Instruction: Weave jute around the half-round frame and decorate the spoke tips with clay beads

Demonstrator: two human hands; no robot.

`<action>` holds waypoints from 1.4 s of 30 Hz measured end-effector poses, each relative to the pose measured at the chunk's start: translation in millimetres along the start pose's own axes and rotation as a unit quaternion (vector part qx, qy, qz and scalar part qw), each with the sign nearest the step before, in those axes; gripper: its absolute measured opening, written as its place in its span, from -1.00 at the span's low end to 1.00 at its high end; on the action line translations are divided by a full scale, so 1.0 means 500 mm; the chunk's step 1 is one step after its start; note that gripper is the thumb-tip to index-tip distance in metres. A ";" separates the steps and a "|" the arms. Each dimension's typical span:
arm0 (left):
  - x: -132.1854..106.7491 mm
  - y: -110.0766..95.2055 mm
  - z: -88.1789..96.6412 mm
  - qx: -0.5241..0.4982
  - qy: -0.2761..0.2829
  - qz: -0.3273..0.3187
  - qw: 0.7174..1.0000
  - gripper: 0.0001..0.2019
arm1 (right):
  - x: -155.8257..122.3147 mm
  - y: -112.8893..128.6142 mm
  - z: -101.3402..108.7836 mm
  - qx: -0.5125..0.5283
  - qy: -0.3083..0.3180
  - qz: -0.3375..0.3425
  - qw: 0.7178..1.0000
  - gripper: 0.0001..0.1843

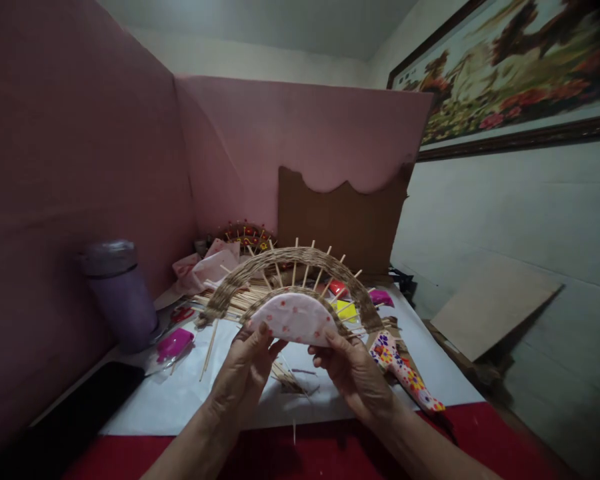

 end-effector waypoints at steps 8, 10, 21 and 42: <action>-0.003 -0.013 0.005 0.065 -0.053 -0.009 0.996 -0.89 | 0.006 0.004 0.019 0.029 -0.033 0.002 0.999 -0.78; -0.002 -0.013 0.006 0.075 -0.064 -0.012 0.995 -0.88 | 0.005 0.005 0.018 0.019 -0.027 0.003 0.999 -0.78; -0.007 -0.014 -0.008 0.099 -0.063 -0.010 0.993 -0.87 | 0.010 0.002 0.037 0.027 -0.065 0.012 0.997 -0.69; -0.004 -0.018 0.003 -0.057 -0.038 0.077 0.995 -0.91 | 0.017 -0.002 0.040 -0.049 -0.014 0.051 0.997 -0.64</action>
Point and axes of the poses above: each hand's wrist, its own x-axis towards the middle knuckle, its own z-axis out of the back of the hand, y = z × x, the point moved 3 cm from there along x, towards the middle knuckle, and after that the axes turned 9 degrees about y, right-handed, at the moved point
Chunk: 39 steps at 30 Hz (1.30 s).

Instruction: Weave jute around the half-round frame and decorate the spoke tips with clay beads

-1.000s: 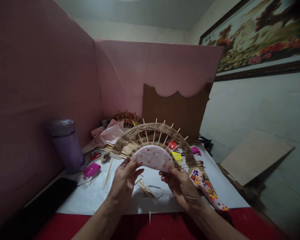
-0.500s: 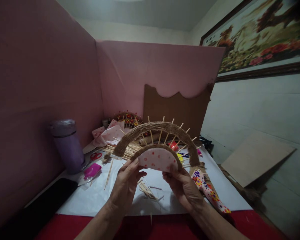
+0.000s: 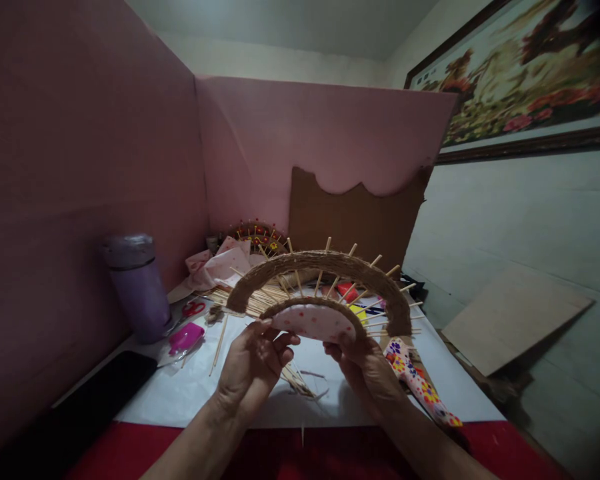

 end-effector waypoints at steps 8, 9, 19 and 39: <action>0.004 0.001 0.010 -0.066 0.001 0.024 0.998 -0.88 | -0.005 0.006 -0.005 -0.058 -0.008 0.002 0.998 -0.71; 0.004 0.000 0.010 -0.069 0.006 0.022 0.997 -0.87 | -0.006 0.007 -0.006 -0.064 -0.006 0.004 0.998 -0.71; 0.008 0.001 0.015 -0.080 0.002 0.028 0.996 -0.85 | -0.007 0.011 -0.011 -0.084 0.018 0.009 0.996 -0.70; 0.002 0.002 -0.002 -0.080 0.029 0.008 0.996 -0.89 | 0.005 -0.008 0.015 0.019 -0.005 -0.015 1.000 -0.72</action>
Point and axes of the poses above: each hand's wrist, its own x-axis towards the middle knuckle, its own z-axis out of the back of the hand, y = z × x, the point moved 3 cm from there along x, towards the middle knuckle, and after that the axes turned 9 degrees about y, right-handed, at the moved point
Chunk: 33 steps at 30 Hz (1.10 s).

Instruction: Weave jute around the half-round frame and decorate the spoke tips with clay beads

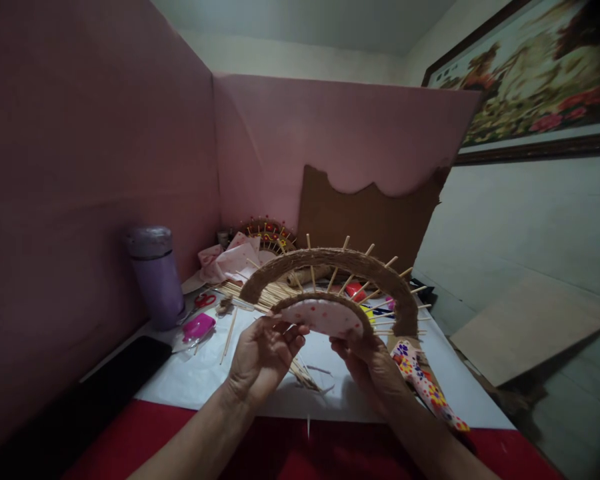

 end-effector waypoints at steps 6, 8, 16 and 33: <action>0.002 0.002 0.000 0.011 -0.004 -0.007 1.000 -0.87 | 0.001 -0.002 0.001 -0.002 0.006 -0.003 1.000 -0.76; 0.002 0.003 0.002 0.009 -0.007 -0.003 1.000 -0.86 | 0.001 0.000 -0.001 -0.007 0.008 0.000 1.000 -0.72; 0.005 0.005 0.011 -0.001 -0.006 0.016 1.000 -0.84 | -0.004 0.006 -0.002 -0.033 0.004 0.006 0.999 -0.59; -0.004 0.005 -0.003 0.021 0.003 -0.018 1.000 -0.88 | -0.007 0.007 -0.009 -0.040 -0.003 -0.008 0.999 -0.66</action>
Point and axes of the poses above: each hand's wrist, its own x-axis towards the middle knuckle, its own z-axis out of the back of the hand, y = z × x, the point moved 3 cm from there along x, towards the middle knuckle, and after that the axes turned 9 degrees about y, right-handed, at the moved point
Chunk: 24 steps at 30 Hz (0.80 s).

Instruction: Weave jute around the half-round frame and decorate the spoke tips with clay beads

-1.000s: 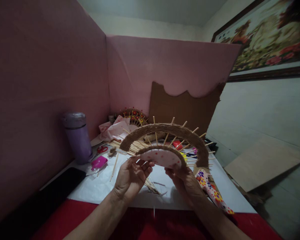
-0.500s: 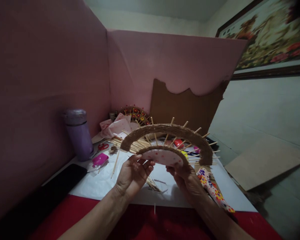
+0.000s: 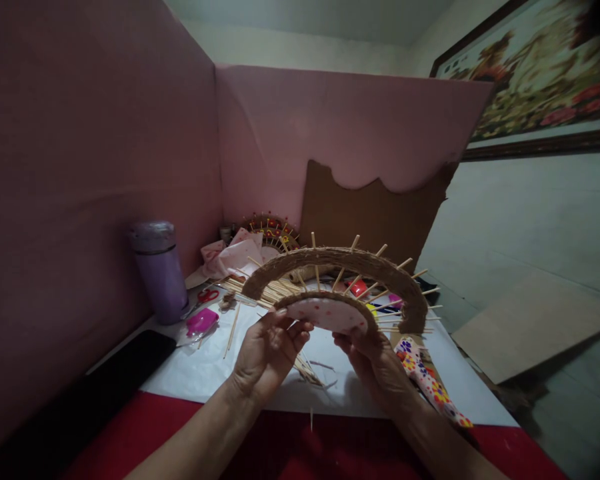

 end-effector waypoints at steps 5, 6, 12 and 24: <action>0.004 -0.001 0.002 0.000 0.003 -0.001 1.000 -0.88 | 0.001 0.004 -0.004 -0.013 0.003 0.002 1.000 -0.67; 0.005 -0.001 0.002 0.000 0.005 0.001 1.000 -0.87 | 0.001 0.004 -0.004 -0.012 0.006 0.003 1.000 -0.66; 0.000 -0.001 0.000 -0.012 -0.001 0.001 1.000 -0.89 | 0.003 0.002 -0.007 -0.007 0.017 0.015 1.000 -0.59; 0.003 -0.001 0.000 -0.001 0.003 -0.009 1.000 -0.89 | 0.002 0.004 -0.003 -0.030 0.003 0.010 0.999 -0.60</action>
Point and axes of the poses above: each hand's wrist, its own x-axis towards the middle knuckle, its own z-axis out of the back of the hand, y = z × x, the point moved 3 cm from there along x, towards the middle knuckle, and after that the axes turned 9 degrees about y, right-handed, at the moved point
